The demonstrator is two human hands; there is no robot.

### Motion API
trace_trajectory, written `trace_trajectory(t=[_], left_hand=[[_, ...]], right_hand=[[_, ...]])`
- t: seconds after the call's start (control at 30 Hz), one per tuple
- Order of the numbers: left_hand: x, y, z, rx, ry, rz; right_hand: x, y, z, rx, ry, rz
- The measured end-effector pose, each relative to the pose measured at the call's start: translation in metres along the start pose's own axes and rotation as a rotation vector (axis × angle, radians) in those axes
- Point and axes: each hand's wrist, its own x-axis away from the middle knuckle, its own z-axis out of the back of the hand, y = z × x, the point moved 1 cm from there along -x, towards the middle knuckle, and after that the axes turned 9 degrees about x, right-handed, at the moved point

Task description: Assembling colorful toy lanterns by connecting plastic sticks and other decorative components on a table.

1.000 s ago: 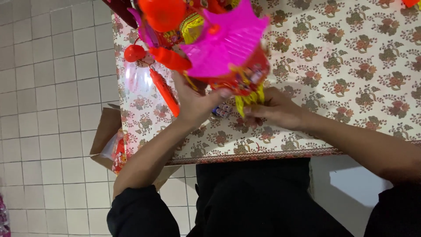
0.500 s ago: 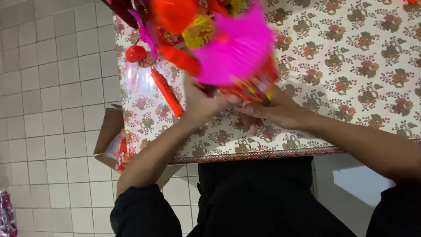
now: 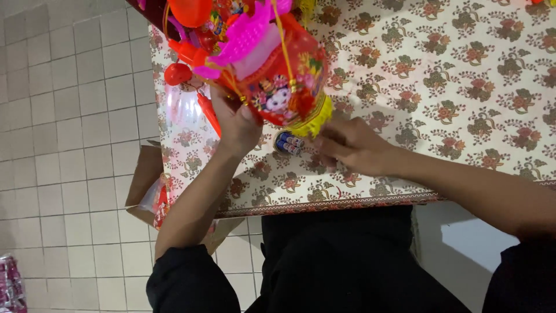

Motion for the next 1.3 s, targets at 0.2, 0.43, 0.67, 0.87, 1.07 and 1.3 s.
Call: trace_trajectory(t=[0.2,0.43,0.67,0.87,1.07,1.3], left_hand=[[-0.003,0.007,-0.019,0.070,-0.153,0.096],[0.000,0.006,-0.006,-0.028,-0.114,0.062],[-0.006,0.014,-0.010,0.032,-0.092,0.048],[0.012,0.002,-0.025,-0.044,-0.108,0.094],[0.008,0.009,-0.032,-0.050,-0.097,0.086],[-0.002,0.005,-0.008,-0.121,-0.088,0.024]], right_hand=[[-0.005,-0.009,0.005,-0.116,0.131,-0.032],[0.003,0.011,0.004,0.001,0.129,0.115],[0.000,0.010,0.005,0.027,0.140,0.107],[0.001,0.027,0.002,-0.048,0.232,0.121],[0.006,0.041,0.002,0.099,0.251,0.155],[0.000,0.017,0.004,0.006,0.221,0.089]])
